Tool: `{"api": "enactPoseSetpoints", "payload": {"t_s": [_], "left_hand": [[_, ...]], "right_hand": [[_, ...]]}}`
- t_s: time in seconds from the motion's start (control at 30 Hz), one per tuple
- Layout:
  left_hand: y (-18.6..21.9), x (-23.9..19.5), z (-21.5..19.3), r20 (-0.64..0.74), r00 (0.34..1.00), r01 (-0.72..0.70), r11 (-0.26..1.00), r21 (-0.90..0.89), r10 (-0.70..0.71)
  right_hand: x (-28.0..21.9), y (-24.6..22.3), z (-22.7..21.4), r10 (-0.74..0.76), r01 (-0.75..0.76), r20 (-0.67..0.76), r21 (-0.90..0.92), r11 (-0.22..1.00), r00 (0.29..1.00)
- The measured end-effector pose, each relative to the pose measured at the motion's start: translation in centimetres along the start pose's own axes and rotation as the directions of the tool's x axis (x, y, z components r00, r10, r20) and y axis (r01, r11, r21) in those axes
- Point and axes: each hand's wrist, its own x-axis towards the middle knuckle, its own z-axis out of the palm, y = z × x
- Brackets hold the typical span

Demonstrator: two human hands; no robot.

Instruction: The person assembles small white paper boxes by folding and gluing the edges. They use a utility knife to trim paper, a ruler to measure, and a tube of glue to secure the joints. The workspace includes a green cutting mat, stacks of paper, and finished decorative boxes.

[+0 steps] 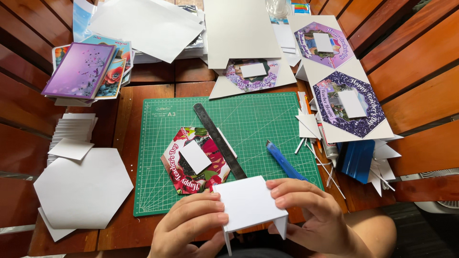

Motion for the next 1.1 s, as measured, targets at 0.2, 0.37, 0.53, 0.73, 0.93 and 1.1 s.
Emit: {"api": "enactPoseSetpoints", "payload": {"t_s": [0.2,0.37,0.53,0.73,0.93,1.1], "left_hand": [[-1.3,-0.2,-0.2,0.039,0.979,-0.204,0.969,0.140,0.201],[-1.3,0.3,-0.1,0.027,0.963,-0.268,0.955,0.130,0.267],[-1.4,0.1,-0.1,0.038,0.956,-0.294,0.944,0.148,0.292],[-1.0,-0.5,-0.2,0.027,0.952,-0.305,0.932,0.193,0.306],[-1.2,-0.9,-0.3,0.037,0.940,-0.338,0.918,0.208,0.338],[-1.2,-1.1,-0.4,0.079,0.933,-0.360,0.911,0.199,0.351]], "right_hand": [[-1.4,0.9,0.1,-0.078,0.068,-0.064,-0.158,0.985,0.995],[-1.6,1.3,-0.2,-0.122,0.106,-0.059,-0.223,0.969,0.991],[-1.7,1.1,-0.1,-0.128,0.108,-0.062,-0.252,0.962,0.990],[-1.4,0.7,0.4,-0.135,0.111,-0.098,-0.221,0.969,0.986],[-1.2,0.4,-0.1,0.068,-0.058,-0.021,0.318,0.946,0.997],[-0.7,-0.1,0.2,0.182,-0.157,0.003,0.519,0.840,0.983]]}}
